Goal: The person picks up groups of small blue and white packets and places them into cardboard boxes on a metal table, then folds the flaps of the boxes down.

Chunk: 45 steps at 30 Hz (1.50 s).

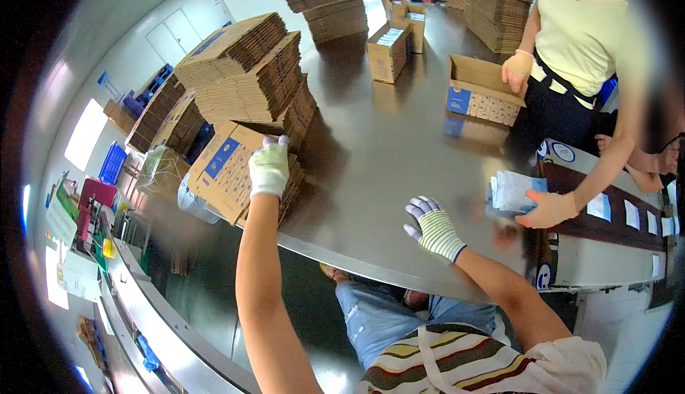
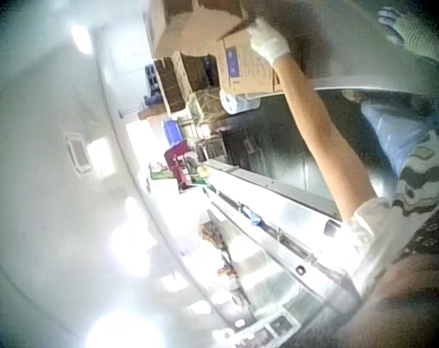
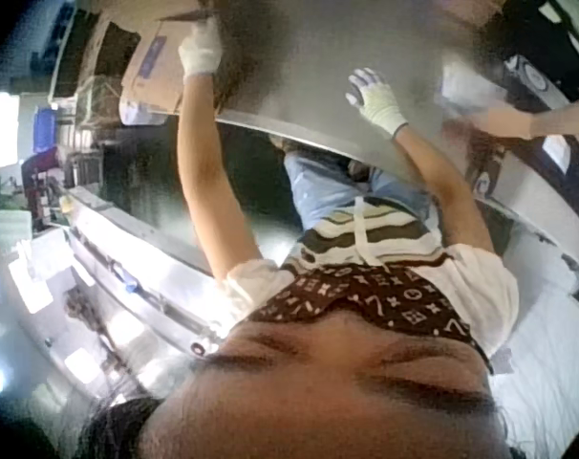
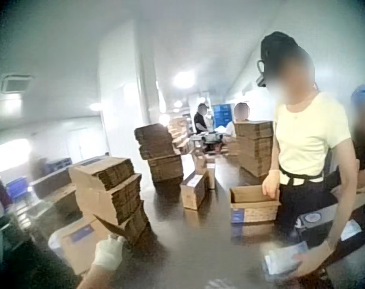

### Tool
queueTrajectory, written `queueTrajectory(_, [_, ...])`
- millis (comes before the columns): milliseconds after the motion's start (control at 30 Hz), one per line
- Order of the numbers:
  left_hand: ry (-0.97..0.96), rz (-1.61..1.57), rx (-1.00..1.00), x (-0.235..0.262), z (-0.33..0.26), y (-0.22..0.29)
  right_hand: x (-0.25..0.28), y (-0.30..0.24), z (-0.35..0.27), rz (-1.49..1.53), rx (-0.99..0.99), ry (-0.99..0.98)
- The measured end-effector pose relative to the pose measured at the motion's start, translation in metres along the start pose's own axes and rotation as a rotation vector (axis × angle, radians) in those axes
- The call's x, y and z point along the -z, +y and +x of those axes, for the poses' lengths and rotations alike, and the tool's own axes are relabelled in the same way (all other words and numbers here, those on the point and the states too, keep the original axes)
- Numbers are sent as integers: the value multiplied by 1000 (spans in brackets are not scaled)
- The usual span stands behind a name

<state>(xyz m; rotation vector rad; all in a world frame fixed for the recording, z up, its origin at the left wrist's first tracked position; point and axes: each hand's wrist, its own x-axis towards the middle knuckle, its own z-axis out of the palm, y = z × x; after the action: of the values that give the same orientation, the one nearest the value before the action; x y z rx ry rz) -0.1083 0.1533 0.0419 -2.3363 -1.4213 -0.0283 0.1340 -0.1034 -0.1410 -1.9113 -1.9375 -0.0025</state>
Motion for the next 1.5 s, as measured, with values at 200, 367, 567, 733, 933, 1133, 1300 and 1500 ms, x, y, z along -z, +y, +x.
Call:
queueTrajectory(200, [234, 57, -88, 40, -95, -2, 7, 0, -8, 31, -39, 24])
queueTrajectory(367, [701, -344, -26, 146, -220, 14, 14, 9, -6, 212, -132, -61])
queueTrajectory(567, [789, -1188, 222, 140, -260, 55, 73, 20, 26, 1234, -250, 422])
queueTrajectory(733, [792, -1291, 323, 90, -250, 77, 152, 8, 22, 745, -107, 587])
queueTrajectory(933, [605, -1303, 12, 74, -235, 87, 149, 47, -17, 647, -138, 691])
queueTrajectory(1133, [549, -1633, 63, 58, -234, 97, 139, 47, -33, 499, -164, 746])
queueTrajectory(1300, [519, -1827, 241, 41, -211, 90, 164, 10, -29, 243, -296, 645])
queueTrajectory(1500, [385, -1927, 433, 50, -193, 120, 161, 33, -33, 128, -313, 613])
